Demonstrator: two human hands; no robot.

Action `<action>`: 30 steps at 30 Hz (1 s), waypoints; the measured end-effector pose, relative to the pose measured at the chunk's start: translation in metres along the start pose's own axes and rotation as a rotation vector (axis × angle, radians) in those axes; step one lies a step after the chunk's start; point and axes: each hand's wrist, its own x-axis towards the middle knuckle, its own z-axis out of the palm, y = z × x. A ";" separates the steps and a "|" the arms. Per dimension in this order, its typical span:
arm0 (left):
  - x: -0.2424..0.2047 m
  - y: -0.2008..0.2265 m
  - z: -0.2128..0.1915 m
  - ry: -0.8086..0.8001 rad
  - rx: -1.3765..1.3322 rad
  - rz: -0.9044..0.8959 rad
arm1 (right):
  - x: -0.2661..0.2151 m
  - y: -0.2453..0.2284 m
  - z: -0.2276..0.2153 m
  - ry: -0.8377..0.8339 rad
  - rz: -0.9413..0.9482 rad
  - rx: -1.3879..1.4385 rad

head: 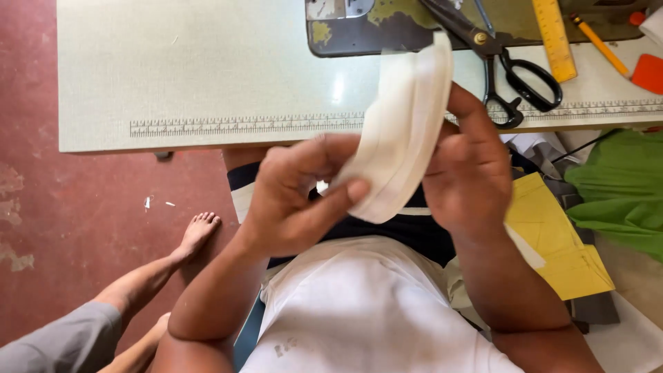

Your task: The person uses a rotary cutter and a ruler to cut a piece of white fabric on a table. They then fold the fabric, align the edges, and use scissors to trim the edges along the fold.

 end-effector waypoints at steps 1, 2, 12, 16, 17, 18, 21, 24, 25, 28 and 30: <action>0.000 0.007 0.001 -0.080 0.048 -0.068 | 0.003 0.007 0.004 0.095 -0.031 -0.052; -0.002 -0.002 0.001 -0.087 0.049 -0.066 | 0.002 0.002 0.011 0.099 -0.036 -0.052; 0.015 -0.046 -0.026 0.284 0.243 -0.008 | -0.014 0.058 0.018 -0.053 0.279 -0.147; 0.031 -0.074 -0.058 0.385 1.015 0.116 | -0.017 0.077 0.015 0.019 0.336 -0.325; 0.026 -0.087 -0.059 0.387 1.014 0.109 | -0.018 0.080 0.014 0.016 0.343 -0.325; 0.021 -0.099 -0.061 0.393 1.212 0.088 | -0.019 0.083 0.012 0.054 0.388 -0.349; 0.024 -0.101 -0.062 0.244 1.390 0.155 | -0.019 0.084 0.007 0.095 0.477 -0.366; 0.028 -0.094 -0.064 0.011 1.327 0.282 | -0.015 0.066 0.001 -0.036 0.365 -0.667; 0.030 -0.093 -0.066 -0.077 1.290 0.330 | -0.011 0.057 -0.002 -0.165 0.185 -0.964; 0.033 -0.078 -0.064 -0.132 1.184 0.361 | 0.004 0.024 -0.020 -0.139 -0.214 -1.340; 0.035 -0.081 -0.063 -0.147 1.148 0.384 | 0.031 0.016 -0.049 -0.106 -0.369 -1.441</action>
